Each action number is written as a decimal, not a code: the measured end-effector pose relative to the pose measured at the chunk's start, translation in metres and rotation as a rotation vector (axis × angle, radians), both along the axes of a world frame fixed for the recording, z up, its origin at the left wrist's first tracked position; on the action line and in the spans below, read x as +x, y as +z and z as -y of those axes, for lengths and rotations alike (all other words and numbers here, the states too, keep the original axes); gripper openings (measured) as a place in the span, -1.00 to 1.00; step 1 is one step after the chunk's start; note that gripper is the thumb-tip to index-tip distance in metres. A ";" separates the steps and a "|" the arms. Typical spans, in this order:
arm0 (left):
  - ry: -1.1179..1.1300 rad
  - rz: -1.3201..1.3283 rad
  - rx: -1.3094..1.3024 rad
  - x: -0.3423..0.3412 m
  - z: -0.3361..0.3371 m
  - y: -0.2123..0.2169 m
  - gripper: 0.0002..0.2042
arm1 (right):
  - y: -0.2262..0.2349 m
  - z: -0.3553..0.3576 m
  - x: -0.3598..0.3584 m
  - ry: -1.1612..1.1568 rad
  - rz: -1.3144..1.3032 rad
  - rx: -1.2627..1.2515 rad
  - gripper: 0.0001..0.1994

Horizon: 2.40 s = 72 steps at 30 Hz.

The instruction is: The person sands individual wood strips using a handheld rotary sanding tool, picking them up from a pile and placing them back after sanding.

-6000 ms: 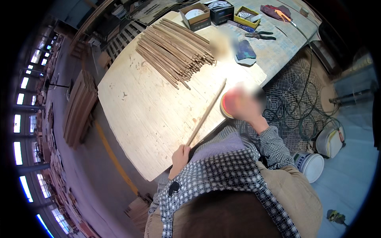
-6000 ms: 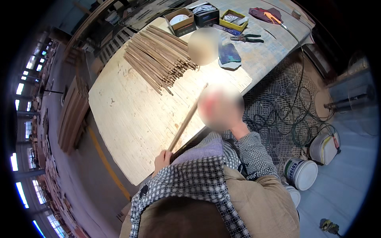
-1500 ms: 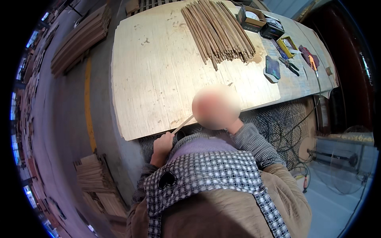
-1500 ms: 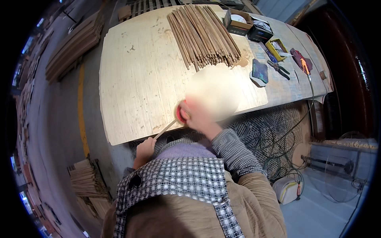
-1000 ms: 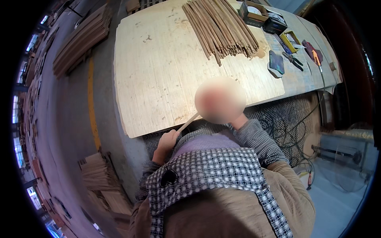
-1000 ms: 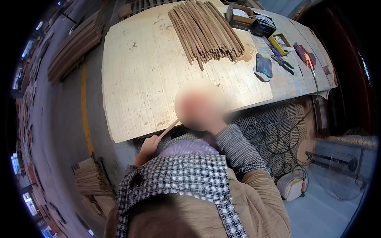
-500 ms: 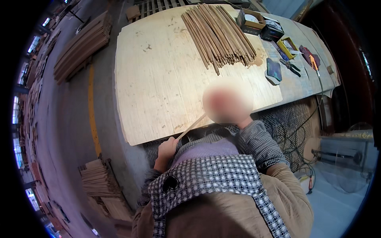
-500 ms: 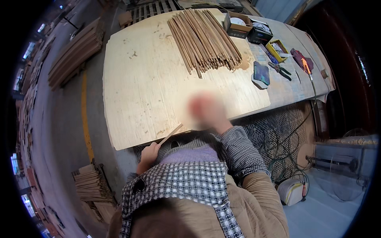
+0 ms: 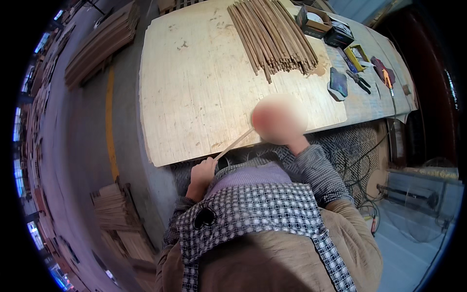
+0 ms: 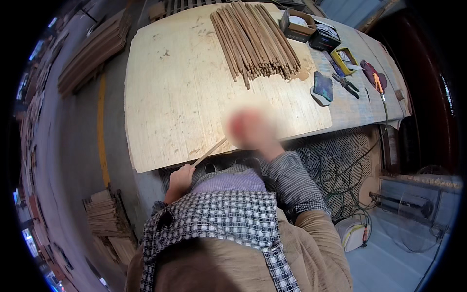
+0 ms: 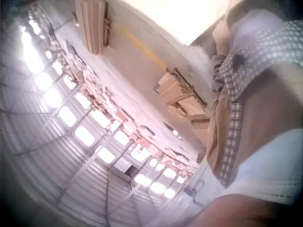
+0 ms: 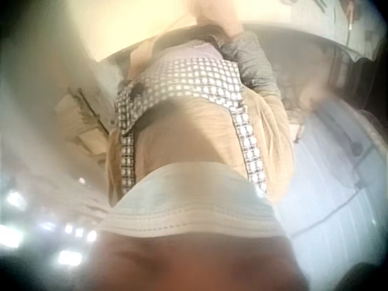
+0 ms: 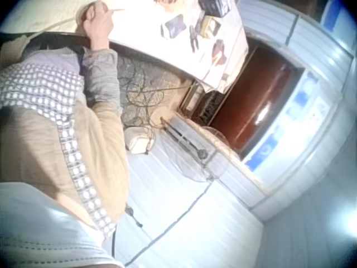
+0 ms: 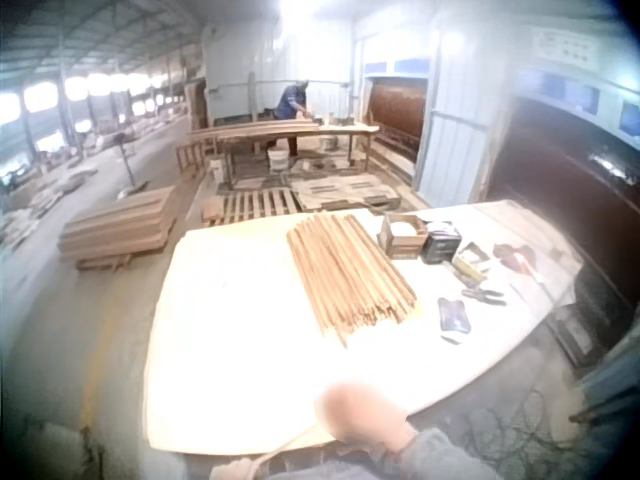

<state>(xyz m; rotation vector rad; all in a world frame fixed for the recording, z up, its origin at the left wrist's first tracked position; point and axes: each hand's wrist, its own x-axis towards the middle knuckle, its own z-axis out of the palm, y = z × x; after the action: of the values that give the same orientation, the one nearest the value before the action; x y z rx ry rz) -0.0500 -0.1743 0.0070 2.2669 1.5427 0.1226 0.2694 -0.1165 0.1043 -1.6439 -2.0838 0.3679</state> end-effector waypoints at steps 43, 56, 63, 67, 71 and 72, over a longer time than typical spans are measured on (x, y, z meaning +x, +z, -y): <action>0.035 0.057 -0.144 -0.002 -0.003 0.008 -0.73 | -0.008 0.012 -0.035 -0.018 -0.167 -0.254 -0.51; 0.032 0.388 -0.464 -0.013 -0.018 -0.004 -0.67 | 0.020 0.010 -0.045 -0.049 -0.026 -0.235 -0.52; 0.089 0.159 -0.091 -0.005 0.000 0.006 -0.75 | 0.081 -0.030 -0.022 0.052 0.302 -0.393 -0.64; 0.011 0.077 0.026 -0.001 0.005 0.005 -0.80 | -0.002 -0.018 -0.008 0.043 0.401 -0.167 -0.64; 0.051 0.127 -0.132 -0.004 -0.001 0.009 -0.76 | -0.007 0.009 -0.058 0.017 -0.046 -0.237 -0.54; 0.049 0.136 -0.192 -0.007 -0.003 0.009 -0.74 | 0.013 0.018 -0.078 0.040 0.061 -0.284 -0.48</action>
<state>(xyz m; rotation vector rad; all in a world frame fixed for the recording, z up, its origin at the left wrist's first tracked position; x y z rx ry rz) -0.0569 -0.1714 0.0157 2.0308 1.4737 0.1333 0.1911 -0.1345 0.1175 -1.7930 -2.1923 0.6616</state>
